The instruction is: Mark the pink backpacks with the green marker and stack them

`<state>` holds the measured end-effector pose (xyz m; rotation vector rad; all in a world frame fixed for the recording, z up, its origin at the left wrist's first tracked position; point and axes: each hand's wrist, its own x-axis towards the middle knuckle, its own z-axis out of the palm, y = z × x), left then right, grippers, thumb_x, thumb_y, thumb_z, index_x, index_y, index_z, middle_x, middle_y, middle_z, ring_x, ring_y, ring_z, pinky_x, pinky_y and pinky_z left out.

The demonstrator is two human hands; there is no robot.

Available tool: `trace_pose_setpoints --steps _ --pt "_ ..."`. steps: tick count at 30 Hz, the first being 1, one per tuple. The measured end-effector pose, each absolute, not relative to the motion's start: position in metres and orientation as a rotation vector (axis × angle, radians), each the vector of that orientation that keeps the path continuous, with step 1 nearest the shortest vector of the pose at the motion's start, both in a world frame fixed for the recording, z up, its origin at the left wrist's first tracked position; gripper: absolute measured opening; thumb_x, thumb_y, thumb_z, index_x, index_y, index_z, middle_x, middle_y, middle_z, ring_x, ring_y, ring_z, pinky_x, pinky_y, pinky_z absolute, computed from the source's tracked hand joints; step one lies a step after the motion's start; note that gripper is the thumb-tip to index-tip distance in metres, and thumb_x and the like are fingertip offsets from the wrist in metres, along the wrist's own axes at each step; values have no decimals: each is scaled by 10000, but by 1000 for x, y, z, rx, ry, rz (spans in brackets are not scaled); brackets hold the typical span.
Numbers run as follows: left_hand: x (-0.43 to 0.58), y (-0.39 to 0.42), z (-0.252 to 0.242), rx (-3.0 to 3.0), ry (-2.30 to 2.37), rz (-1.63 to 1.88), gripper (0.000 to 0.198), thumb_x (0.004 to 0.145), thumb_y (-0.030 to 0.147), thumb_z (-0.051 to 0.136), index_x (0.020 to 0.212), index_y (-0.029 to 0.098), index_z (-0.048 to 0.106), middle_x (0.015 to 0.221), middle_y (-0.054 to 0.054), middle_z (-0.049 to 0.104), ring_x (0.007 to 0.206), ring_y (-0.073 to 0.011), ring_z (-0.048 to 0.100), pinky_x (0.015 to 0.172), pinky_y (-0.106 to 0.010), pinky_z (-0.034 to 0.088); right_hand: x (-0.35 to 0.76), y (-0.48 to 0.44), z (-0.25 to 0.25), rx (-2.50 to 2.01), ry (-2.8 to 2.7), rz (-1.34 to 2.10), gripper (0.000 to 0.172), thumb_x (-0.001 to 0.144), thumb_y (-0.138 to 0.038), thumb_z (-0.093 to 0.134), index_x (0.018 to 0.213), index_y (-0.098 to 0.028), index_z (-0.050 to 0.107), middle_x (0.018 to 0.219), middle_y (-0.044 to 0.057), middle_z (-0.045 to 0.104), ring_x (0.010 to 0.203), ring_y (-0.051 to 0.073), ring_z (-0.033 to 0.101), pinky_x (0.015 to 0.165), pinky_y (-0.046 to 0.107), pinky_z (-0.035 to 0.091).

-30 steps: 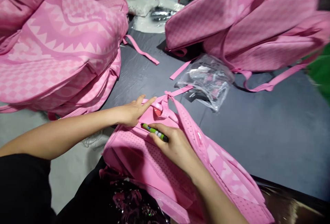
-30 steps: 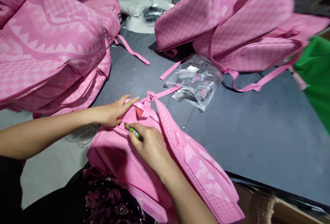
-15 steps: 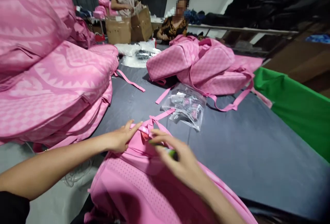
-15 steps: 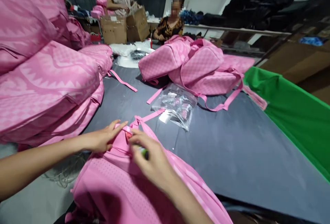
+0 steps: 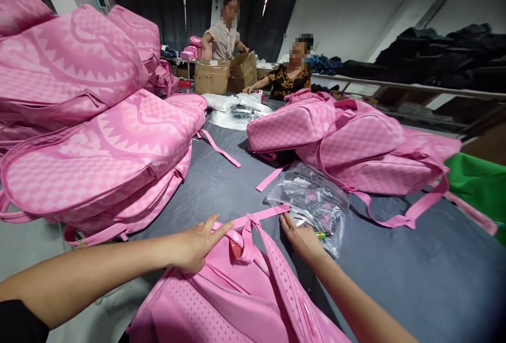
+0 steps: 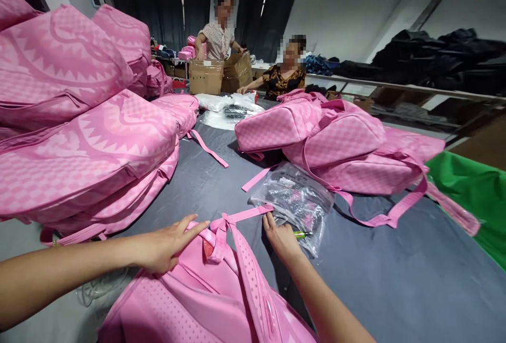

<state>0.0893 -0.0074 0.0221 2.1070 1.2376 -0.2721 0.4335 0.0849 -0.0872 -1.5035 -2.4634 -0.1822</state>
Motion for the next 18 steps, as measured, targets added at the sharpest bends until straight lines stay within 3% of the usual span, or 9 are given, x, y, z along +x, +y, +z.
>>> trace_pose_setpoints --steps 4,9,11,13,15,18 --pt "91 -6 23 2115 1236 -316 1185 682 -22 583 1595 343 -77 1682 -180 -50 1492 -389 302 1141 -494 399 439 93 -97 -1500 -2487 -135 433 826 -1 358 940 -177 737 1158 194 722 523 180 629 575 334 459" --pt "92 -6 22 2148 1243 -315 1187 695 -23 590 1592 350 -93 1684 -174 -38 1502 -379 284 1136 -464 408 440 90 -88 -1538 -2483 -51 362 810 4 411 666 -216 660 827 132 736 544 175 651 564 305 444" --pt "91 -6 21 2134 1248 -309 1182 687 -35 592 1601 327 -65 1679 -193 -36 1505 -384 272 1135 -454 411 439 87 -75 -1561 -2470 -34 351 818 -13 419 663 -220 656 773 102 726 565 172 671 548 283 450" --pt "89 -6 22 2116 1244 -281 1165 698 -29 595 1603 328 -45 1681 -187 -23 1515 -373 252 1145 -454 400 435 79 -53 -1555 -2389 -28 324 848 -60 419 791 -220 695 906 98 752 717 214 725 618 304 520" --pt "86 -8 25 2081 1228 -229 1134 742 18 620 1598 359 -40 1688 -158 -21 1531 -354 212 1169 -477 364 426 60 -23 -1452 -2226 7 309 883 -117 422 936 -220 709 1071 100 749 936 256 734 777 387 583" --pt "84 -12 34 2023 1238 -108 995 829 220 685 1605 328 72 1690 -147 -49 1555 -373 55 1213 -567 241 403 12 27 -1223 -2033 90 294 889 -139 457 994 -220 720 1194 96 726 1125 249 689 974 446 562"
